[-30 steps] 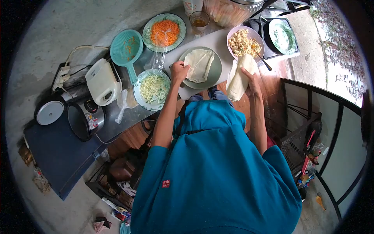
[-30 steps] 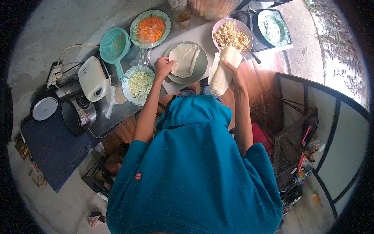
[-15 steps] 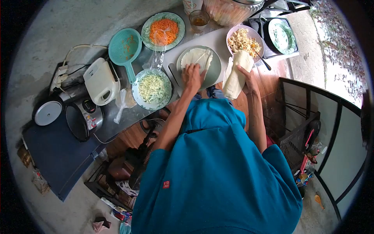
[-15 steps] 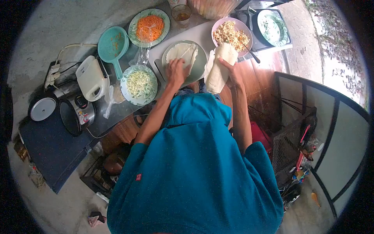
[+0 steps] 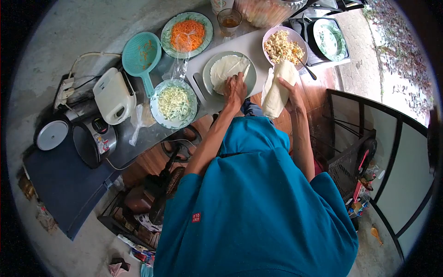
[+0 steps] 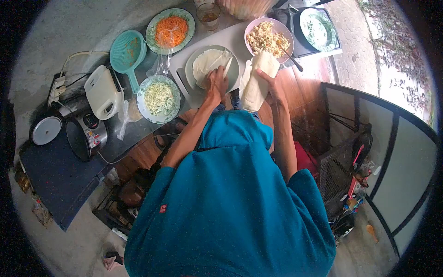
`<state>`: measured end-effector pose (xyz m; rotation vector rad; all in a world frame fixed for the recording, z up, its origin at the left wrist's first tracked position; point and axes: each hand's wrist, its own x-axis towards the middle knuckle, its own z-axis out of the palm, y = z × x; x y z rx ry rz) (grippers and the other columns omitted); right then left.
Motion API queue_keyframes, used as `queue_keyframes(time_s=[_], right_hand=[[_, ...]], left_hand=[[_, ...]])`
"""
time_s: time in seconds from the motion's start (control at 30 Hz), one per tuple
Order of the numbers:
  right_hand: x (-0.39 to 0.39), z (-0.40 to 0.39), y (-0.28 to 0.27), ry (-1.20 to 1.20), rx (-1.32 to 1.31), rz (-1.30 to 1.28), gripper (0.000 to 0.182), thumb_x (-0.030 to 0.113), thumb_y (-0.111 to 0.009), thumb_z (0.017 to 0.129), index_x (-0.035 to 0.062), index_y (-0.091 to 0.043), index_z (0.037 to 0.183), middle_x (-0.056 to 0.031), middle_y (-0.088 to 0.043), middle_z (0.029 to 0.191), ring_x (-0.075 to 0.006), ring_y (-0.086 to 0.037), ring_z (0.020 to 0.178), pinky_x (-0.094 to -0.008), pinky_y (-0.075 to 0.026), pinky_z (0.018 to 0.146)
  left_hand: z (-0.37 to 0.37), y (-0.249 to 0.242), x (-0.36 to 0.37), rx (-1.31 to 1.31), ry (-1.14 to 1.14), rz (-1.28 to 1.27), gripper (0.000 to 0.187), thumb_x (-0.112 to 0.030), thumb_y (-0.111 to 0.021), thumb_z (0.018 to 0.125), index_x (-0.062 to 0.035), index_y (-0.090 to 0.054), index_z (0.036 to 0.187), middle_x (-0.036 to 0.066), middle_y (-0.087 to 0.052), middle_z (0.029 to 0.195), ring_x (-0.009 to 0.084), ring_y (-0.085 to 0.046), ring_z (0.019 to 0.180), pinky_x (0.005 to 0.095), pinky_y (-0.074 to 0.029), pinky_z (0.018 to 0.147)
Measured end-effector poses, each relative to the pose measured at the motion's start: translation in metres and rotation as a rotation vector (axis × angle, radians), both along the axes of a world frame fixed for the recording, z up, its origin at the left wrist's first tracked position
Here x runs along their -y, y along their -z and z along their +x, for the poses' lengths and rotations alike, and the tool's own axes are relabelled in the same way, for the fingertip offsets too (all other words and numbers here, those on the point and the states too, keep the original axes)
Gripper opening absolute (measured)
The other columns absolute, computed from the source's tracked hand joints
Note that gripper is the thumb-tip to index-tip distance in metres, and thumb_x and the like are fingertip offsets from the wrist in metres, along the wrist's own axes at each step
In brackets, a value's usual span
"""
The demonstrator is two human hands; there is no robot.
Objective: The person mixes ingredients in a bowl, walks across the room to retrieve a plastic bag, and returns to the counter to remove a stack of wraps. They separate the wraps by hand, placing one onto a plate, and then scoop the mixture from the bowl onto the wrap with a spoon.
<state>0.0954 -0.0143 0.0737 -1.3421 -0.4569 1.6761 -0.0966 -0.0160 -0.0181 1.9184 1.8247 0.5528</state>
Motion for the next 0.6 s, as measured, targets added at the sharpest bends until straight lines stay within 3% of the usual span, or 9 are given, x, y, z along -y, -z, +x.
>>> queue_keyframes(time_s=[0.27,0.5,0.57,0.6], right_hand=[[-0.006,-0.002,-0.008,-0.029,-0.004,-0.052,0.057,0.017,-0.073,0.078,0.0031,-0.046,0.126,-0.0097,-0.059,0.11,-0.0224,-0.061,0.096,-0.0364,-0.052,0.083],[-0.015,-0.013,-0.007,-0.051,0.002,0.009,0.052,0.015,-0.072,0.078,0.0018,-0.048,0.123,-0.0099,-0.06,0.108,-0.0222,-0.062,0.093,-0.0361,-0.053,0.08],[-0.018,-0.021,-0.017,-0.073,0.013,-0.002,0.051,0.014,-0.072,0.078,0.0017,-0.049,0.122,-0.0103,-0.06,0.107,-0.0214,-0.063,0.09,-0.0345,-0.053,0.078],[-0.021,-0.028,-0.02,-0.074,0.012,-0.002,0.051,0.014,-0.072,0.078,0.0017,-0.049,0.122,-0.0103,-0.06,0.107,-0.0214,-0.063,0.09,-0.0345,-0.053,0.078]], left_hand=[[0.002,-0.002,0.03,0.068,0.169,0.019,0.028,-0.013,-0.062,0.078,-0.007,-0.06,0.105,0.011,-0.062,0.103,0.0283,-0.055,0.101,0.0413,-0.04,0.09],[-0.018,-0.009,0.031,0.221,0.244,0.176,0.029,-0.016,-0.063,0.082,-0.0045,-0.061,0.107,0.012,-0.062,0.107,0.0282,-0.057,0.101,0.04,-0.043,0.088],[-0.017,-0.013,0.028,0.669,-0.023,-0.124,0.037,-0.023,-0.061,0.088,-0.0041,-0.056,0.119,0.011,-0.062,0.114,0.024,-0.058,0.106,0.0358,-0.048,0.086],[-0.019,-0.022,0.024,0.668,-0.024,-0.123,0.037,-0.023,-0.061,0.088,-0.0041,-0.056,0.119,0.011,-0.062,0.114,0.024,-0.058,0.106,0.0358,-0.048,0.086]])
